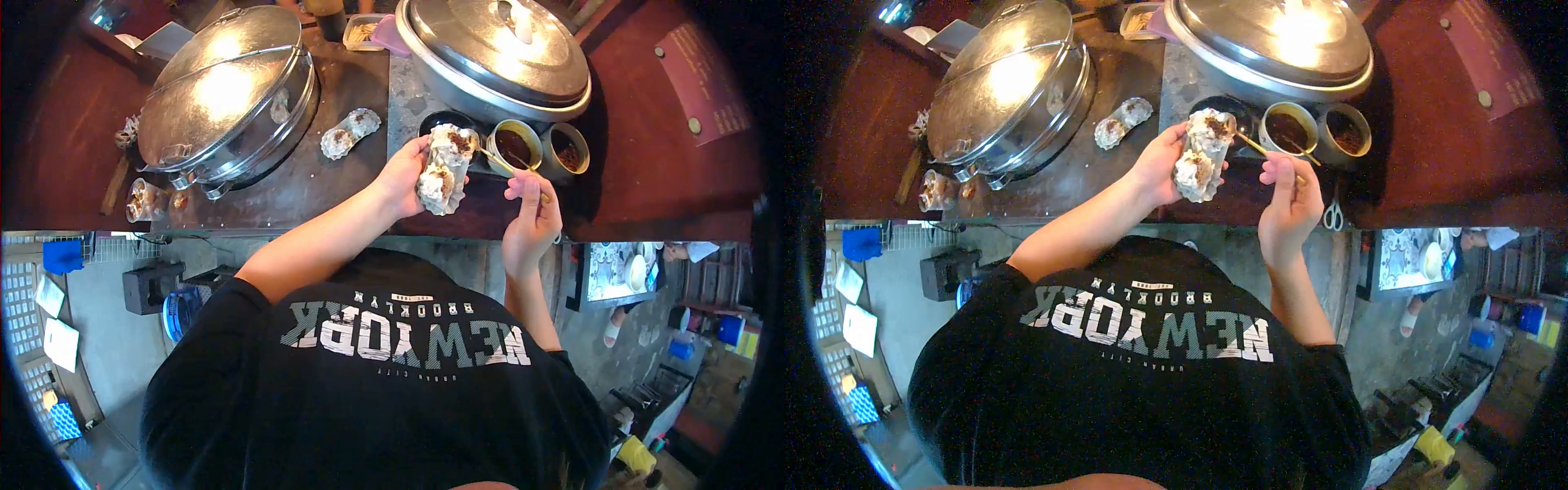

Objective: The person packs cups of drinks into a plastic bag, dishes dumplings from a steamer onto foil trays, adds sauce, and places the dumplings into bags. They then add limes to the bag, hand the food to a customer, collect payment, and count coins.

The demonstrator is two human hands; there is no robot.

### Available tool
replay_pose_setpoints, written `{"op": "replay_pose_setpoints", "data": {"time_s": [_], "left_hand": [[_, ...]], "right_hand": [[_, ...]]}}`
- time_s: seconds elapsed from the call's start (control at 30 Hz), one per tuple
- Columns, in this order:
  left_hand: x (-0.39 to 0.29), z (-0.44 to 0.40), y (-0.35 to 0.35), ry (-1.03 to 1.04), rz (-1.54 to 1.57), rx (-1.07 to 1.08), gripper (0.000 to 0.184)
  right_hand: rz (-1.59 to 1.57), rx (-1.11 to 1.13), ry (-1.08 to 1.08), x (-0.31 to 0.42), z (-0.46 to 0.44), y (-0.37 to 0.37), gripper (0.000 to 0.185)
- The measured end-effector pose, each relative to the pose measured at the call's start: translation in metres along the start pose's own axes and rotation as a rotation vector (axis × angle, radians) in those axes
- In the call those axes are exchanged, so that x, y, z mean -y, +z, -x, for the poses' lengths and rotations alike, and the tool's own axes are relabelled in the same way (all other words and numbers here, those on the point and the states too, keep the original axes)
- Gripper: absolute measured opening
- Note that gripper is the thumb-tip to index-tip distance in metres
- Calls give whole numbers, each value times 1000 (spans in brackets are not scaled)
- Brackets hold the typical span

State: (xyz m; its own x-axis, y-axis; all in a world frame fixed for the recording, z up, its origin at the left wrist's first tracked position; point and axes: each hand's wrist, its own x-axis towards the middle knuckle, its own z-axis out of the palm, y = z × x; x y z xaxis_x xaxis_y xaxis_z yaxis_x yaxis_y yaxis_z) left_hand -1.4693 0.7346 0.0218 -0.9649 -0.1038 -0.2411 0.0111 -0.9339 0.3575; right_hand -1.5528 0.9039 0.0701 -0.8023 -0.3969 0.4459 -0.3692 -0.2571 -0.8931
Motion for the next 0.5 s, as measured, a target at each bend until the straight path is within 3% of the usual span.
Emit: {"op": "replay_pose_setpoints", "data": {"time_s": [0.1, 0.23, 0.33, 0.5], "left_hand": [[-4, 3, 5, -19, -17, -25, 43], [-8, 2, 0, -48, 14, 66, 43], [-16, 8, 0, -57, -60, 65, 43], [-33, 27, -18, -103, -206, 0, 42]], "right_hand": [[-282, -146, 185, -3, -9, -11, 22], [-331, -407, 189, -13, -34, -45, 22], [-34, -503, 103, -32, -60, -81, 23], [527, -306, 208, -91, -89, -133, 25]]}}
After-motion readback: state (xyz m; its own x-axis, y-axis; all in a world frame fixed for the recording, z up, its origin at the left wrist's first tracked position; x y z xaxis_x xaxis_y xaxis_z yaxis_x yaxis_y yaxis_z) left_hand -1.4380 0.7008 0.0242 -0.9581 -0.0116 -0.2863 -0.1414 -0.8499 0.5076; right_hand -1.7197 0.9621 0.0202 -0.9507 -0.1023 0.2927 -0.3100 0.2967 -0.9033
